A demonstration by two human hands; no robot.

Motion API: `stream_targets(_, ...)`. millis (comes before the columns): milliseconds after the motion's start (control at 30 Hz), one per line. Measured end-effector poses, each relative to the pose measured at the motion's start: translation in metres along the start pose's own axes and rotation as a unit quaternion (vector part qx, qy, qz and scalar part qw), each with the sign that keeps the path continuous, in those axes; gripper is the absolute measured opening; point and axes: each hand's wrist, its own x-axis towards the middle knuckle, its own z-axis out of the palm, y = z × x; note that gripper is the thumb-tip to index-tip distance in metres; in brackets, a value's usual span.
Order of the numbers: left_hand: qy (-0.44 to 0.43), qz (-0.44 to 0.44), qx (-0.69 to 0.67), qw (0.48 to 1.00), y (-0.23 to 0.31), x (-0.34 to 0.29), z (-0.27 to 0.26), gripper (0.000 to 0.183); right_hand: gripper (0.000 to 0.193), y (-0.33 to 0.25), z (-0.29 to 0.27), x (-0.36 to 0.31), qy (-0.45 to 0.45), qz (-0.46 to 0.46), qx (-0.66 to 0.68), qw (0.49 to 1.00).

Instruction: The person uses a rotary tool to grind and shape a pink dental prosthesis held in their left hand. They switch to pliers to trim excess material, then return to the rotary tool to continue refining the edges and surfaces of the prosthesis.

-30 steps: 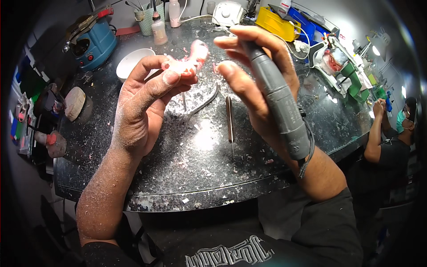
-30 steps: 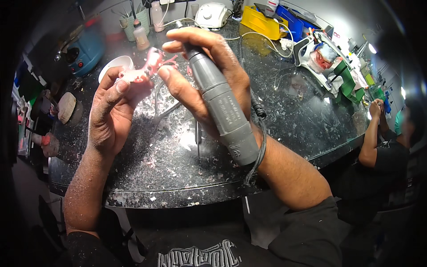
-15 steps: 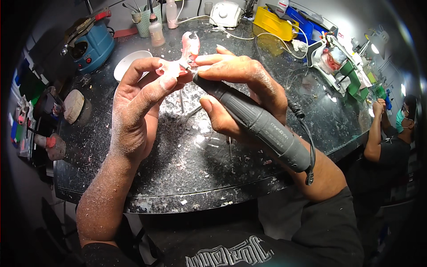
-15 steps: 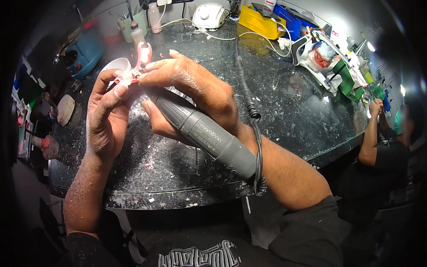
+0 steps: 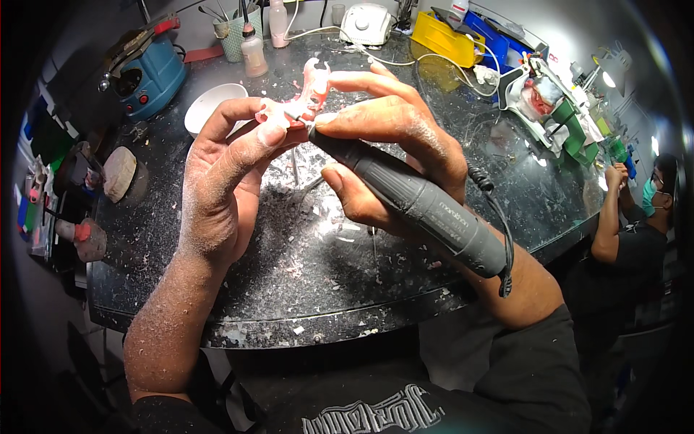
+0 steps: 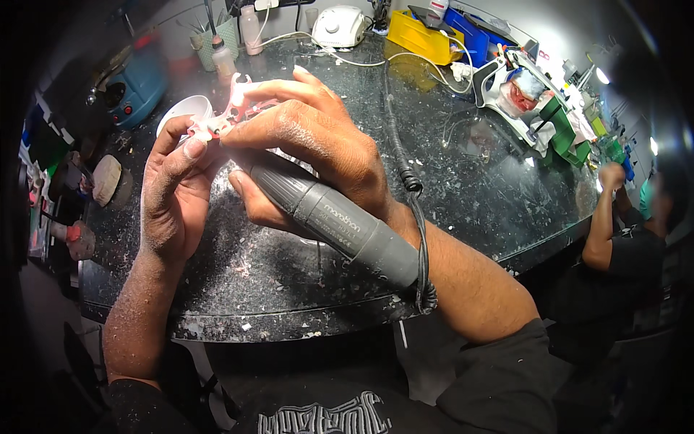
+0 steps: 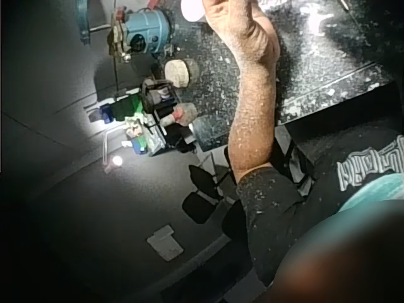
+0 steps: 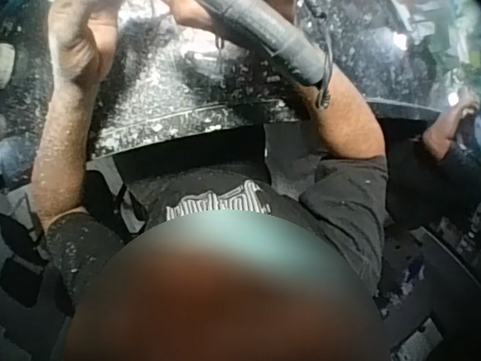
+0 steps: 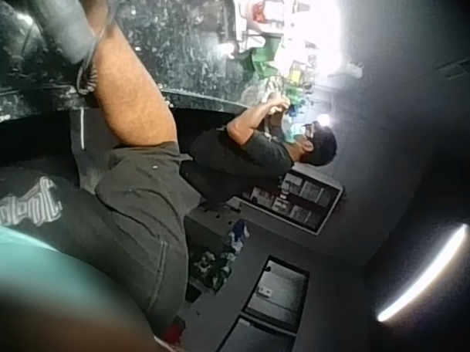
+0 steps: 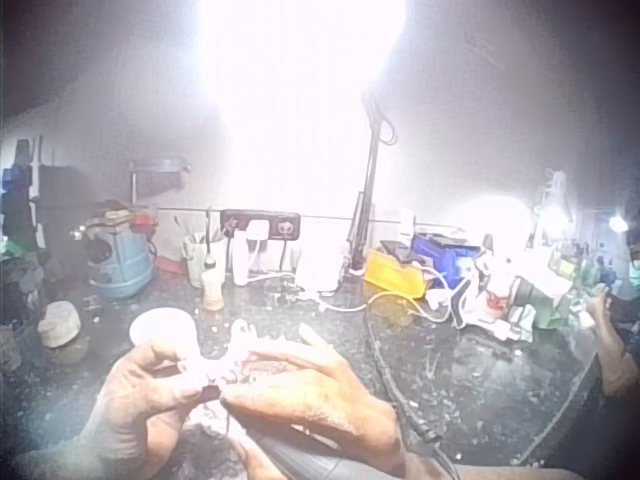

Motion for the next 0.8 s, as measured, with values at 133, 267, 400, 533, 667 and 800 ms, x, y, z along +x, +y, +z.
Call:
stream_targets(133,-0.006,0.009,0.008,1.0,0.0008,-0.0005,0.0003,0.03,0.04,0.0016,0.0002,-0.0002,-0.001,0.004,0.03,1.0)
stream_targets(267,0.0,0.017,0.011,1.0,0.0008,-0.0017,0.0034,0.029,0.039,-0.0002,-0.0002,0.0017,-0.006,-0.001,0.022,1.0)
stream_targets(400,-0.001,0.025,0.039,0.999,0.0013,-0.0016,0.0065,0.029,0.04,0.0023,0.0021,-0.0023,0.009,0.007,0.01,1.0)
stream_targets(533,0.02,0.016,0.045,0.999,0.0024,-0.0037,0.0039,0.03,0.04,-0.0007,-0.0006,0.0021,-0.007,-0.004,0.032,0.999)
stream_targets(667,0.02,0.016,0.054,0.998,0.0033,-0.0035,0.0053,0.029,0.04,0.0004,-0.0011,0.0014,-0.009,-0.001,0.041,0.999)
stream_targets(800,0.012,0.023,0.076,0.997,0.004,-0.0046,0.0046,0.026,0.04,-0.0018,0.0013,-0.0003,0.011,0.019,0.032,0.999)
